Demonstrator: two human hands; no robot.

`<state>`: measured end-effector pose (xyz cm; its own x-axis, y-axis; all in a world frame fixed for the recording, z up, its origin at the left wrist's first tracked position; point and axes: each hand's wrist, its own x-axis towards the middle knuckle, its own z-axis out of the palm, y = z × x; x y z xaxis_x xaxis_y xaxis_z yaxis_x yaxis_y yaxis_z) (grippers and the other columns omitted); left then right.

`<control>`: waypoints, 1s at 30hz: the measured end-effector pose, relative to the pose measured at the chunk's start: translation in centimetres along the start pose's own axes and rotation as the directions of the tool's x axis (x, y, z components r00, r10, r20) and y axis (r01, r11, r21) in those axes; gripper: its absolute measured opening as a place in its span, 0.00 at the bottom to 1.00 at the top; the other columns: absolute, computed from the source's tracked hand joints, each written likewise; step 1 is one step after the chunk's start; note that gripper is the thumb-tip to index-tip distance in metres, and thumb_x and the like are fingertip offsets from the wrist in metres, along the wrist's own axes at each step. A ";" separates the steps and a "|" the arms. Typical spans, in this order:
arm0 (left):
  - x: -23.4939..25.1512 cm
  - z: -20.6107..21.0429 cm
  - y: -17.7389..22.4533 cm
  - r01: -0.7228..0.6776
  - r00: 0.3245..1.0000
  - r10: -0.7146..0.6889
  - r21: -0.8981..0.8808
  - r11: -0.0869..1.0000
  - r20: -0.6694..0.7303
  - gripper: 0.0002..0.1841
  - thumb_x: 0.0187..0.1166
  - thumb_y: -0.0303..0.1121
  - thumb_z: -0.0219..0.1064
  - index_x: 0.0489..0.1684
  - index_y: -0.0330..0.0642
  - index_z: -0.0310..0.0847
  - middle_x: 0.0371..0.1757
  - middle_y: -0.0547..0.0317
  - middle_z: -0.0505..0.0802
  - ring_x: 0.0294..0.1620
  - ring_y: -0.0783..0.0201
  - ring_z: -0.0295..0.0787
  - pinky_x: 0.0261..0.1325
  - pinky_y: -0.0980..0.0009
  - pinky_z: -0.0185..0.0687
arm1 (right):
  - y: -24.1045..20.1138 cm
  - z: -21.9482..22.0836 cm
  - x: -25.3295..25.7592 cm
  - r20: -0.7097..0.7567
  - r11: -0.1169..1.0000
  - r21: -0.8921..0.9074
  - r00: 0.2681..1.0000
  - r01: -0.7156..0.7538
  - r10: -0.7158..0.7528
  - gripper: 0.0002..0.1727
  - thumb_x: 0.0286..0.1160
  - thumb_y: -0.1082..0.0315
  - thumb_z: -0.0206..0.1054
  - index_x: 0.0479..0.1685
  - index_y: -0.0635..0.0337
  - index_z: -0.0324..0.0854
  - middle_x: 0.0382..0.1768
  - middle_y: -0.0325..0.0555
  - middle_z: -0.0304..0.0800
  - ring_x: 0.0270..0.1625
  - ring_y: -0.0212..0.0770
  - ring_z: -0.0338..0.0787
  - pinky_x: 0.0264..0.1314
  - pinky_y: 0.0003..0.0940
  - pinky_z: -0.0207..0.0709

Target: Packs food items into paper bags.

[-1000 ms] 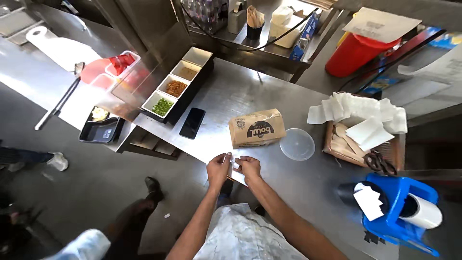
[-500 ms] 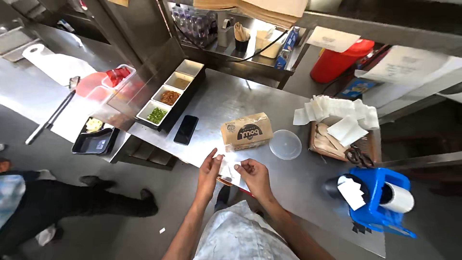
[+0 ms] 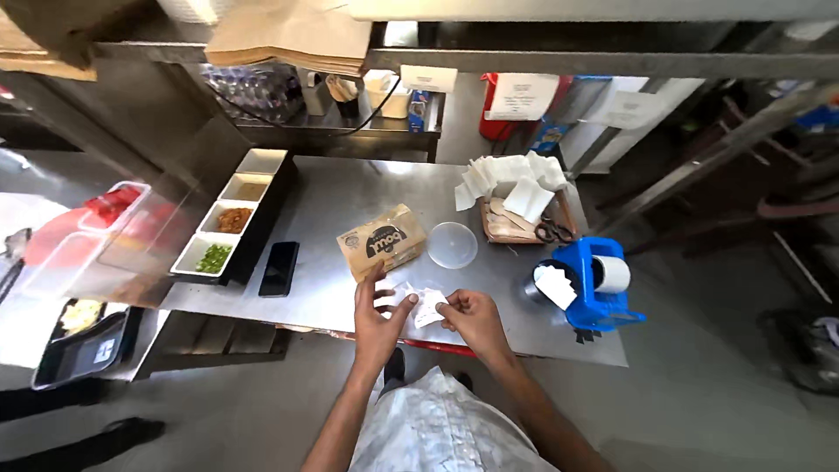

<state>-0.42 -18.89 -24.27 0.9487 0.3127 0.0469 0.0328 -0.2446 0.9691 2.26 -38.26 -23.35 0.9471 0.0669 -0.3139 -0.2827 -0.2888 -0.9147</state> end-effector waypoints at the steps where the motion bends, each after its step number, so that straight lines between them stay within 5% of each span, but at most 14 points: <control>1: 0.0 0.1 0.4 -0.116 0.992 0.111 0.105 0.988 0.055 0.45 0.63 0.52 0.83 0.87 0.57 0.68 0.81 0.58 0.76 0.72 0.59 0.81 0.61 0.55 0.89 | 0.2 -0.6 -0.3 -0.028 0.997 -0.083 1.000 0.007 -0.009 0.09 0.69 0.61 0.77 0.30 0.56 0.89 0.22 0.40 0.90 0.25 0.37 0.91 0.34 0.39 0.89; 3: 0.4 0.6 1.4 -0.320 0.941 0.268 0.288 0.902 0.207 0.38 0.66 0.61 0.77 0.80 0.62 0.77 0.85 0.63 0.73 0.87 0.53 0.63 0.80 0.41 0.68 | 0.1 -1.4 -1.2 -0.054 0.974 -0.222 0.997 0.037 -0.050 0.09 0.68 0.57 0.76 0.28 0.51 0.89 0.19 0.35 0.85 0.23 0.35 0.85 0.30 0.40 0.81; 4: 0.7 1.0 1.8 -0.398 0.908 0.317 0.326 0.857 0.274 0.30 0.69 0.61 0.75 0.72 0.65 0.85 0.83 0.67 0.77 0.88 0.51 0.60 0.82 0.36 0.60 | 0.0 -1.8 -1.6 -0.044 0.963 -0.264 0.997 0.051 -0.065 0.10 0.69 0.55 0.75 0.28 0.50 0.89 0.18 0.34 0.84 0.22 0.34 0.83 0.29 0.40 0.80; 6: 1.1 1.8 2.2 -0.490 0.853 0.378 0.302 0.818 0.359 0.12 0.75 0.54 0.73 0.49 0.69 0.96 0.68 0.79 0.89 0.83 0.59 0.69 0.82 0.40 0.60 | -0.1 -2.4 -2.3 -0.014 0.953 -0.295 0.997 0.072 -0.080 0.11 0.70 0.54 0.75 0.29 0.49 0.90 0.19 0.34 0.84 0.23 0.33 0.83 0.30 0.40 0.80; 8: 1.5 2.4 2.3 -0.546 0.807 0.435 0.223 0.808 0.400 0.08 0.79 0.48 0.71 0.40 0.66 0.97 0.54 0.83 0.94 0.72 0.69 0.80 0.82 0.46 0.64 | 0.0 -3.4 -2.5 0.034 0.967 -0.240 0.996 0.089 -0.084 0.13 0.74 0.54 0.74 0.29 0.51 0.89 0.20 0.35 0.85 0.24 0.32 0.84 0.32 0.36 0.81; 12: 0.3 3.8 2.0 -0.484 0.811 0.455 -0.015 0.875 0.368 0.09 0.82 0.42 0.69 0.39 0.55 0.96 0.49 0.75 0.96 0.64 0.69 0.89 0.87 0.42 0.63 | 0.2 -5.8 -3.2 0.121 0.997 0.044 0.990 0.064 -0.069 0.10 0.73 0.64 0.76 0.30 0.60 0.88 0.23 0.40 0.88 0.25 0.31 0.86 0.31 0.27 0.81; 17: -0.7 4.6 1.8 -0.362 0.849 0.399 -0.169 0.917 0.345 0.10 0.82 0.39 0.69 0.39 0.51 0.97 0.50 0.68 0.97 0.64 0.64 0.90 0.87 0.45 0.64 | 1.0 -6.8 -4.9 0.137 0.987 0.153 0.988 0.043 -0.065 0.10 0.73 0.64 0.76 0.28 0.61 0.88 0.21 0.39 0.87 0.23 0.30 0.83 0.28 0.24 0.78; 19: 0.0 3.6 2.6 -0.160 0.927 0.223 -0.219 0.962 0.302 0.10 0.84 0.33 0.65 0.42 0.40 0.93 0.50 0.58 0.96 0.58 0.62 0.91 0.74 0.54 0.81 | 1.6 -7.7 -5.5 0.076 0.994 0.106 0.997 0.015 -0.023 0.10 0.75 0.66 0.73 0.29 0.62 0.87 0.21 0.39 0.85 0.23 0.30 0.82 0.29 0.26 0.79; 21: 2.0 1.5 3.4 -0.038 0.969 0.083 -0.193 0.981 0.231 0.12 0.87 0.35 0.62 0.47 0.37 0.90 0.50 0.57 0.95 0.54 0.64 0.91 0.64 0.58 0.85 | 3.4 -9.1 -5.7 0.004 0.995 0.100 1.000 -0.027 0.027 0.10 0.76 0.67 0.73 0.29 0.63 0.85 0.21 0.39 0.85 0.22 0.30 0.81 0.27 0.26 0.77; 26: 5.0 1.2 4.3 -0.098 0.925 0.208 -0.330 0.939 0.318 0.11 0.89 0.31 0.60 0.50 0.36 0.87 0.49 0.51 0.96 0.53 0.59 0.92 0.61 0.60 0.87 | 5.1 -10.4 -6.2 -0.079 0.985 0.174 0.997 0.012 0.001 0.10 0.75 0.65 0.74 0.30 0.63 0.86 0.25 0.43 0.88 0.29 0.36 0.86 0.38 0.31 0.83; 30: 2.8 4.7 4.6 0.064 0.927 0.077 -0.355 0.933 0.368 0.11 0.90 0.33 0.58 0.54 0.36 0.84 0.45 0.51 0.95 0.41 0.62 0.91 0.46 0.65 0.87 | 4.3 -9.8 -6.5 -0.170 0.990 0.121 0.984 0.076 -0.054 0.08 0.70 0.65 0.78 0.36 0.60 0.88 0.31 0.45 0.92 0.35 0.42 0.92 0.45 0.41 0.90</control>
<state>3.91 -23.48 -20.86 0.9973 -0.0670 0.0289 -0.0208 0.1179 0.9928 -3.63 -49.24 -22.71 0.9731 -0.0808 -0.2159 -0.2267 -0.1651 -0.9599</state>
